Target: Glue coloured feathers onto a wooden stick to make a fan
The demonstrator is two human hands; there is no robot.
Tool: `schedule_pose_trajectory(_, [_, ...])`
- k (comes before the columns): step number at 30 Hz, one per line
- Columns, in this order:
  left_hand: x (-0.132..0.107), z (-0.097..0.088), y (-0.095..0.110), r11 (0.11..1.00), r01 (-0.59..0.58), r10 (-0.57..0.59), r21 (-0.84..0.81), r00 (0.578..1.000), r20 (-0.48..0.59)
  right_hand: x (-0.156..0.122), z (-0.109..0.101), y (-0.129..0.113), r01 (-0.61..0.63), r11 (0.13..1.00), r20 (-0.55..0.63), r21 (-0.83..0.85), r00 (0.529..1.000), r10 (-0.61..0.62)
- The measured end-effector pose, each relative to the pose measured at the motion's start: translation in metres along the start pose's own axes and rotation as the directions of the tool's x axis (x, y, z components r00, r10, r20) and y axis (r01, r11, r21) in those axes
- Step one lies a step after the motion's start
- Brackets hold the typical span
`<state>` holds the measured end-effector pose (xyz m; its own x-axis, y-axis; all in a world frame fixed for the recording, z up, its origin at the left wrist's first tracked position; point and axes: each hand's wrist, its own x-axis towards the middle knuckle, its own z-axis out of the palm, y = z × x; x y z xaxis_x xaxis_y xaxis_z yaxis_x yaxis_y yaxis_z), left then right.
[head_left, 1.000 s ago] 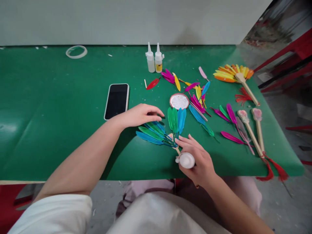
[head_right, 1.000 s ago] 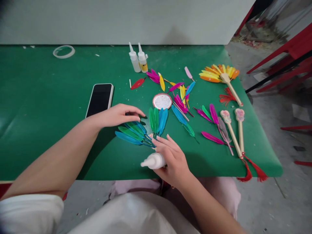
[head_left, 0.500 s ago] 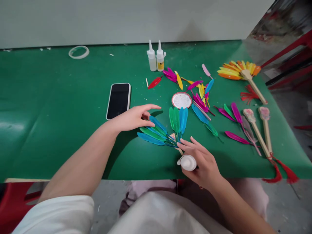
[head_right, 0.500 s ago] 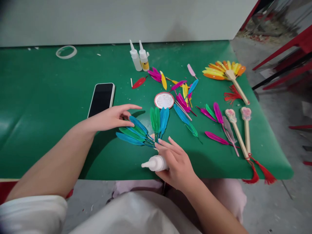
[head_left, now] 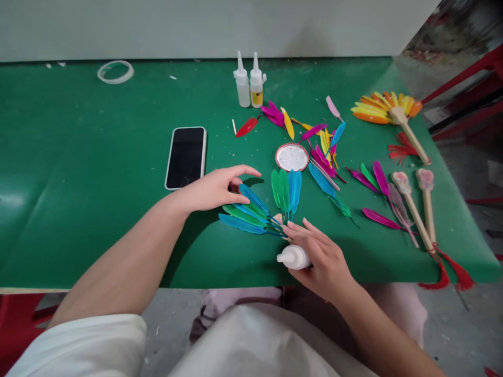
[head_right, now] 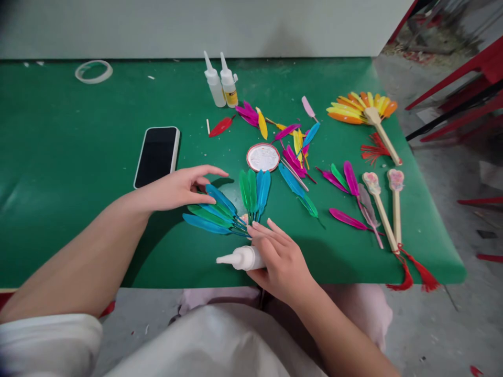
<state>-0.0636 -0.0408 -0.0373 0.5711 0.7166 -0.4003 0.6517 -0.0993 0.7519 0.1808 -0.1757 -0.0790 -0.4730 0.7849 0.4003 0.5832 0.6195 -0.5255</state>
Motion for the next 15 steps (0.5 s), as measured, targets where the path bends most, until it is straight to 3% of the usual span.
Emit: schedule_pose_trajectory(15, [0.0019,0.0010,-0.0035,0.996,-0.029,0.031,0.088,0.999,-0.029,0.0001,0.0015,-0.0016,0.019,1.000,0.000,-0.021,1.000,-0.019])
